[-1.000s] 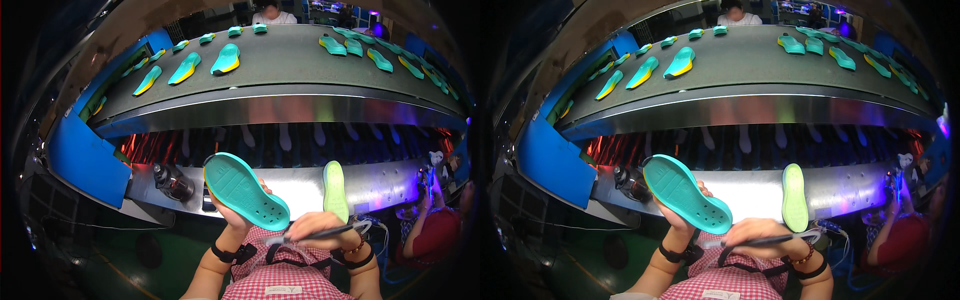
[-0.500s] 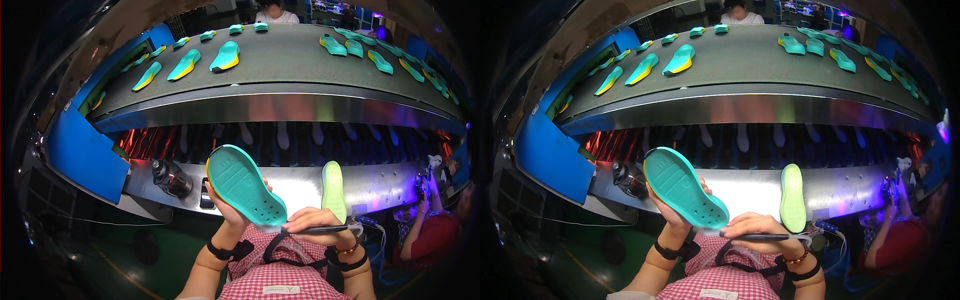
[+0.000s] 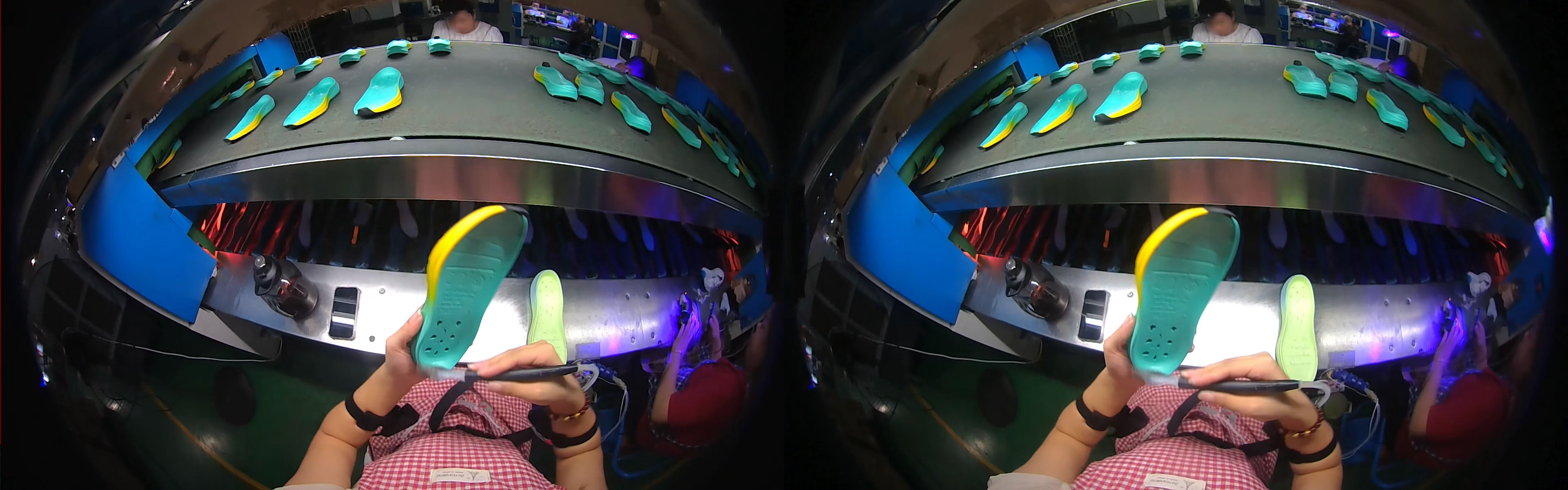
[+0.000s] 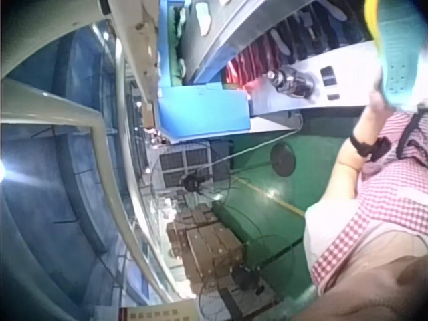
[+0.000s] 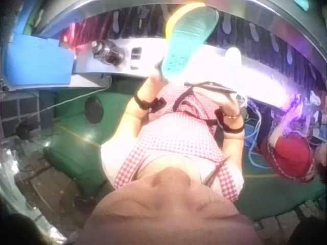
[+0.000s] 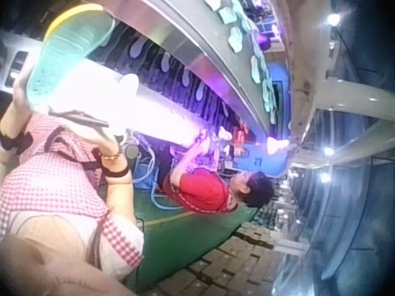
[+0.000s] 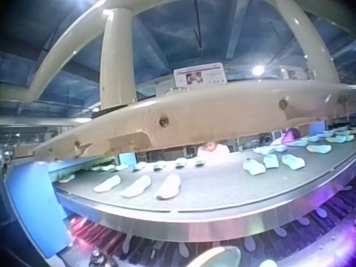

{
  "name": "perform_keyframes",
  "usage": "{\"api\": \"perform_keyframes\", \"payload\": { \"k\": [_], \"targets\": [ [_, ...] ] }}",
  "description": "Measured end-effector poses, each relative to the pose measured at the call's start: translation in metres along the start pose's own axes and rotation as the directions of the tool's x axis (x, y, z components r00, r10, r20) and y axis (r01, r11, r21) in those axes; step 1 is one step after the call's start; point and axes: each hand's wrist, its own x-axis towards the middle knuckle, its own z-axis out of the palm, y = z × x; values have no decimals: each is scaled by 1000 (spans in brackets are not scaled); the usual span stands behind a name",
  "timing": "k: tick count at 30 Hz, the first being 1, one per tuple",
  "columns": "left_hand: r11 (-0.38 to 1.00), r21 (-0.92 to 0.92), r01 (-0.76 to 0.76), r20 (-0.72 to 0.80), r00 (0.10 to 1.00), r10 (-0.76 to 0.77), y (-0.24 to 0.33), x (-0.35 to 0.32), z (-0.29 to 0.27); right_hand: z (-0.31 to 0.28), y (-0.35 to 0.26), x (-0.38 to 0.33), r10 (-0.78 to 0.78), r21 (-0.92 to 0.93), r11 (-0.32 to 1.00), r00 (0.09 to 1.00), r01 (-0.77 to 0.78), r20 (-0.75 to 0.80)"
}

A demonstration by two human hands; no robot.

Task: Applying glue or adhesive to shoe soles using a brush at a manufacturing conveyor belt.

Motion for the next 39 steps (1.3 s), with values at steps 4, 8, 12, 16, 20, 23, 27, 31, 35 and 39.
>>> {"api": "perform_keyframes", "payload": {
  "k": [4,8,12,16,20,23,27,31,35,39],
  "targets": [
    [992,5,125,25,992,-125,7,0,-7,-11,-1,7,-136,-139,982,989,127,-56],
    [944,170,282,51,954,-294,11,4,-2,-14,5,9,-188,-114,970,962,214,198],
    [876,274,397,75,899,-431,14,3,0,-32,-12,6,-167,-162,962,940,222,299],
    [794,403,454,15,865,-502,14,6,6,-33,-9,11,-115,-234,949,922,213,369],
    [686,523,506,-58,824,-564,18,1,1,-52,-15,0,-125,-207,950,893,233,432],
    [755,394,524,-26,828,-561,25,0,0,-51,-12,-1,-99,-168,971,929,169,358],
    [755,447,480,2,844,-537,32,-6,-6,-51,-13,-12,-128,-289,929,932,233,339],
    [850,278,448,27,881,-473,41,-10,-5,-46,-1,-12,-163,-238,957,986,165,26],
    [817,469,336,19,921,-390,54,-6,-1,-46,19,-23,-225,-243,939,968,245,107],
    [920,377,104,-158,986,-46,33,-9,-28,-32,-8,-27,-239,-260,922,951,286,197]
  ]
}}
